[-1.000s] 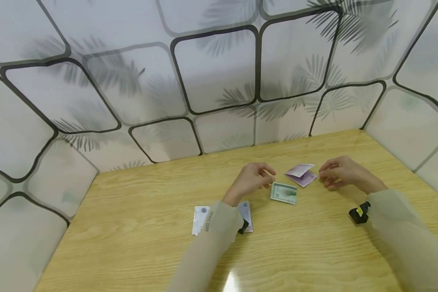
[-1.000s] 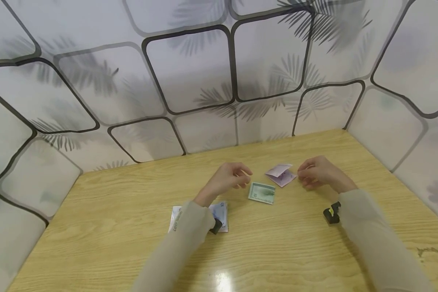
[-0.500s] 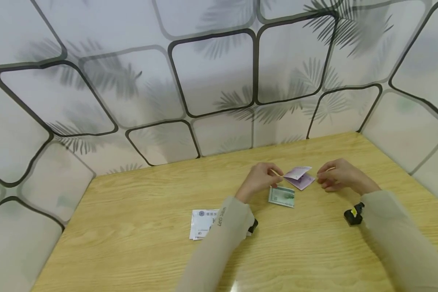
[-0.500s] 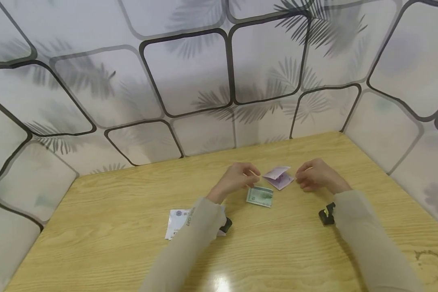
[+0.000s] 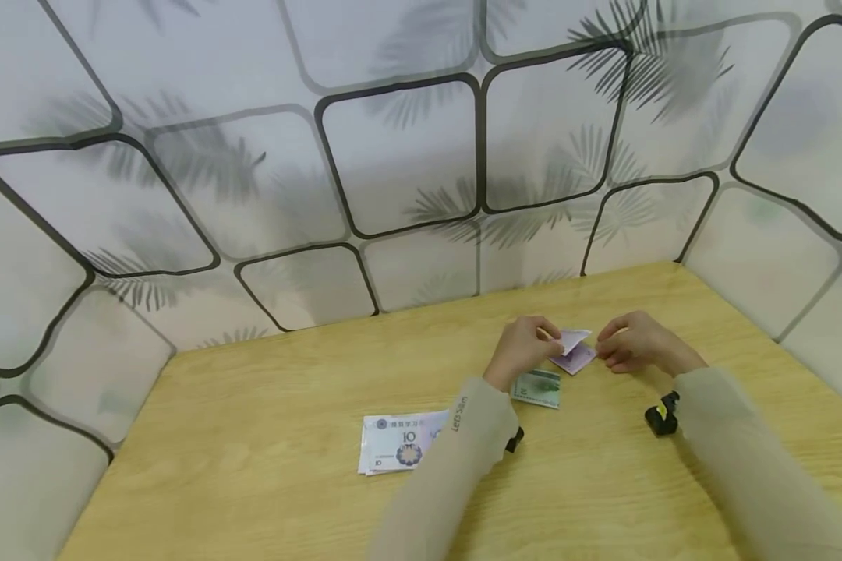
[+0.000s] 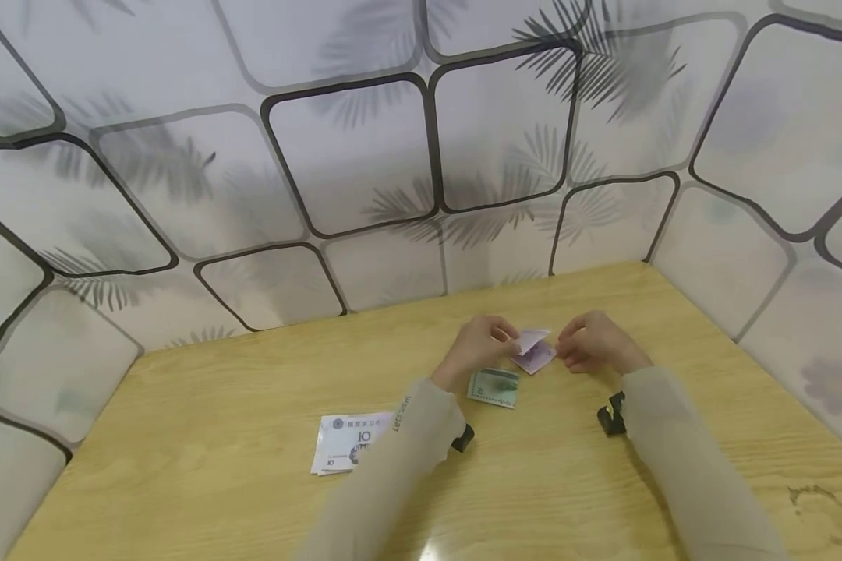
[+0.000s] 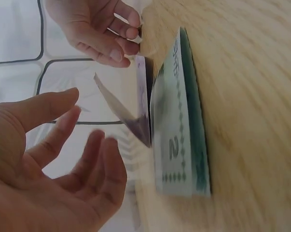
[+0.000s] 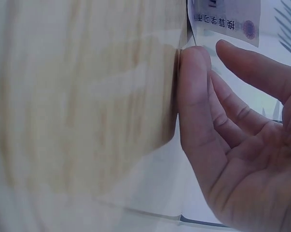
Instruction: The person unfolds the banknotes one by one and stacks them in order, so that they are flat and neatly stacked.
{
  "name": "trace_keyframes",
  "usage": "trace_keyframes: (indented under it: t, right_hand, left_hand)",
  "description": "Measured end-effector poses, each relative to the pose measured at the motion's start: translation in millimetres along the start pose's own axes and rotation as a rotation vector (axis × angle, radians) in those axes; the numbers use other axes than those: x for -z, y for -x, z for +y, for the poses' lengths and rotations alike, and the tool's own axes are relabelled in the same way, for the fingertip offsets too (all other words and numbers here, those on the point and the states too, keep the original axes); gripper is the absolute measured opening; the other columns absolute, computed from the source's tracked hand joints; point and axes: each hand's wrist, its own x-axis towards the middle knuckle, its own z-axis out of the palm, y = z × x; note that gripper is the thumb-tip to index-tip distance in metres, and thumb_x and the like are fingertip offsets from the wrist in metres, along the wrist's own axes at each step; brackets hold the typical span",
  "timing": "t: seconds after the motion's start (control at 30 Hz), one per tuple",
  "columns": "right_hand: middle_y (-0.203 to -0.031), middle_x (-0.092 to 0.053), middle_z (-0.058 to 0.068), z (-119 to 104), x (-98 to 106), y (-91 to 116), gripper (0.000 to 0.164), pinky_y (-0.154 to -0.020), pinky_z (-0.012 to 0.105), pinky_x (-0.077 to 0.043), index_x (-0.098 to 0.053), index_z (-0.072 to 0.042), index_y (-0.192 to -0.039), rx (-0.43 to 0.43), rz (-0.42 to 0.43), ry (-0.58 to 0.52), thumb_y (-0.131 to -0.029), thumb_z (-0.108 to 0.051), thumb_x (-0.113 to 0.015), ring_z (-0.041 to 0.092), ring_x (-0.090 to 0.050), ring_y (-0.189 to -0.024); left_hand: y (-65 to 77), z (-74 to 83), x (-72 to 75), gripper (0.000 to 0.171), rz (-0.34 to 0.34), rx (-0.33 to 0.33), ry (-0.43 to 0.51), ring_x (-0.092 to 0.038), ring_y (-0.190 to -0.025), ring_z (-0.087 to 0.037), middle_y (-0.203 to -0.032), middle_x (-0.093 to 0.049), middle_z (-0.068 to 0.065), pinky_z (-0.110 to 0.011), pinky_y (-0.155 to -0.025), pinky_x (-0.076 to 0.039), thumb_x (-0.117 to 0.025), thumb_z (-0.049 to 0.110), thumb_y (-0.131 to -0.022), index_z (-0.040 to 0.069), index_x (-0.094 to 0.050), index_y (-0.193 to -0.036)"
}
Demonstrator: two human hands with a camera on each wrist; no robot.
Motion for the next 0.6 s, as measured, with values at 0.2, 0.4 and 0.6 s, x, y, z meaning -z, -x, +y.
trace_keyframes:
  t: [0.2, 0.4, 0.6]
  right_hand:
    - [-0.079, -0.070, 0.004, -1.5, -0.7, -0.1, 0.023, -0.062, 0.028, -0.060, -0.054, 0.016, -0.113, 0.005, 0.006, 0.006, -0.096, 0.002, -0.061, 0.012, -0.065, -0.064]
    - [-0.081, -0.070, 0.005, -2.9, -1.1, -0.9, 0.028, -0.064, 0.029, -0.060, -0.053, 0.017, -0.118, -0.007, 0.001, 0.030, -0.097, 0.000, -0.062, 0.013, -0.066, -0.066]
    - [-0.080, -0.070, 0.005, -3.1, -4.0, -4.0, 0.024, -0.063, 0.028, -0.060, -0.054, 0.015, -0.114, -0.004, -0.016, 0.016, -0.096, 0.001, -0.062, 0.013, -0.066, -0.065]
  left_hand:
    - [-5.9, 0.6, -6.3, 0.024, 0.030, -0.006, -0.006, -0.062, -0.106, -0.018, -0.118, -0.069, -0.009, -0.027, -0.082, -0.052, -0.081, 0.013, -0.085, 0.008, -0.075, -0.108]
    - [-12.0, -1.3, -13.5, 0.029, 0.016, 0.024, -0.008, -0.055, -0.083, -0.010, -0.096, -0.066, -0.001, -0.020, -0.069, -0.045, -0.085, 0.013, -0.081, 0.007, -0.073, -0.107]
    - [-13.7, -3.7, -15.0, 0.030, 0.039, 0.051, -0.025, -0.052, -0.075, -0.010, -0.090, -0.063, 0.000, -0.022, -0.064, -0.043, -0.084, 0.015, -0.082, 0.006, -0.073, -0.108]
